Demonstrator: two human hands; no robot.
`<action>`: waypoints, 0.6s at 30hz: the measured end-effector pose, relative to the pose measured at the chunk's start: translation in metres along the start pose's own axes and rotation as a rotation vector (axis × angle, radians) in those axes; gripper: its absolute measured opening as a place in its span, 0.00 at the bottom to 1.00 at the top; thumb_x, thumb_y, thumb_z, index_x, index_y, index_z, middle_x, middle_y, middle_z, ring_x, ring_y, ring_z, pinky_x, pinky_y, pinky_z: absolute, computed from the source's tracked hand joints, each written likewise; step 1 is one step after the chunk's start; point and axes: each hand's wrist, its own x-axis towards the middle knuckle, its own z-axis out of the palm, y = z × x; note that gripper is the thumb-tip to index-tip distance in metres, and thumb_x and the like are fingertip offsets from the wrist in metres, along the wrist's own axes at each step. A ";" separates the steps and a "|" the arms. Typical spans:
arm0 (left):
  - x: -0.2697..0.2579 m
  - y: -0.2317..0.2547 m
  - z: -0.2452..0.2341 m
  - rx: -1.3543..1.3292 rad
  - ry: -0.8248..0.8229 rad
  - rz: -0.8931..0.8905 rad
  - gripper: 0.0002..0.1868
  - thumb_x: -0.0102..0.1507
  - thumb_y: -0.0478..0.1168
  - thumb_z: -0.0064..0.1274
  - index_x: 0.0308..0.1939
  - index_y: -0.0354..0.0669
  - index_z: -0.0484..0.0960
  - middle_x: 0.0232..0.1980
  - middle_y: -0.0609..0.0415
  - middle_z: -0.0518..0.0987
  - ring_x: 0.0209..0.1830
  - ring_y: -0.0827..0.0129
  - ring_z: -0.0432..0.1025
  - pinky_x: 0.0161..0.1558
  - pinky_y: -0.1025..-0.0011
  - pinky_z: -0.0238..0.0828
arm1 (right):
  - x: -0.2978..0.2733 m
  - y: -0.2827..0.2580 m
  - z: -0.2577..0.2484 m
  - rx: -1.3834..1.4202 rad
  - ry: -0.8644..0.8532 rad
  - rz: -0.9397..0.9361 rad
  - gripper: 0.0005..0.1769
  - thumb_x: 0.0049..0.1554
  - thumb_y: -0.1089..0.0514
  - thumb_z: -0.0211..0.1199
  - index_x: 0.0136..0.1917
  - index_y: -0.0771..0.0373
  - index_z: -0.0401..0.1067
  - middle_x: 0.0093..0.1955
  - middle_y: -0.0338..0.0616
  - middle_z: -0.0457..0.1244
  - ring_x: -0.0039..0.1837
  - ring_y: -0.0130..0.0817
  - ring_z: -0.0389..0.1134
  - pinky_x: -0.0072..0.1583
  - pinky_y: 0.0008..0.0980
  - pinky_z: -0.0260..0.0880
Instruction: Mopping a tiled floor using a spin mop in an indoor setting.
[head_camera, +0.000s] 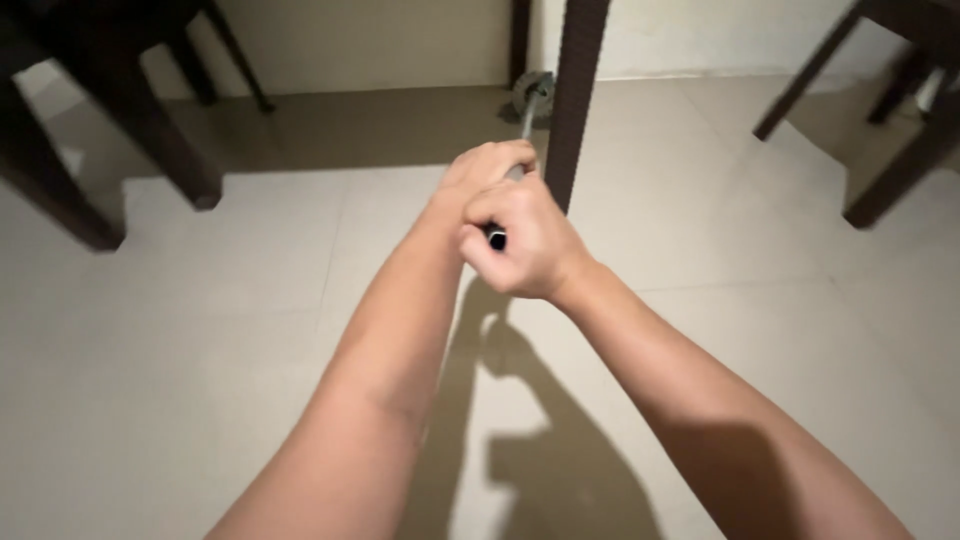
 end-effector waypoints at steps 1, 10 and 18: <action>-0.005 0.005 -0.002 0.004 0.008 -0.025 0.12 0.58 0.46 0.53 0.43 0.47 0.82 0.46 0.48 0.83 0.48 0.49 0.76 0.50 0.55 0.71 | 0.002 -0.003 -0.005 0.021 -0.011 -0.010 0.11 0.47 0.64 0.59 0.26 0.66 0.63 0.26 0.47 0.57 0.35 0.45 0.57 0.54 0.45 0.61; -0.075 0.029 -0.057 0.159 0.187 -0.133 0.11 0.64 0.47 0.52 0.35 0.45 0.82 0.41 0.52 0.83 0.44 0.53 0.77 0.45 0.57 0.73 | 0.026 -0.031 0.006 0.195 -0.009 -0.188 0.08 0.45 0.60 0.60 0.27 0.63 0.68 0.32 0.46 0.61 0.45 0.44 0.62 0.54 0.41 0.57; -0.136 0.003 -0.092 0.360 0.119 -0.378 0.09 0.59 0.44 0.55 0.37 0.44 0.84 0.45 0.50 0.83 0.45 0.51 0.77 0.44 0.56 0.73 | 0.033 -0.049 0.029 0.507 -0.115 -0.258 0.11 0.49 0.61 0.58 0.27 0.64 0.66 0.28 0.47 0.58 0.37 0.44 0.58 0.49 0.40 0.60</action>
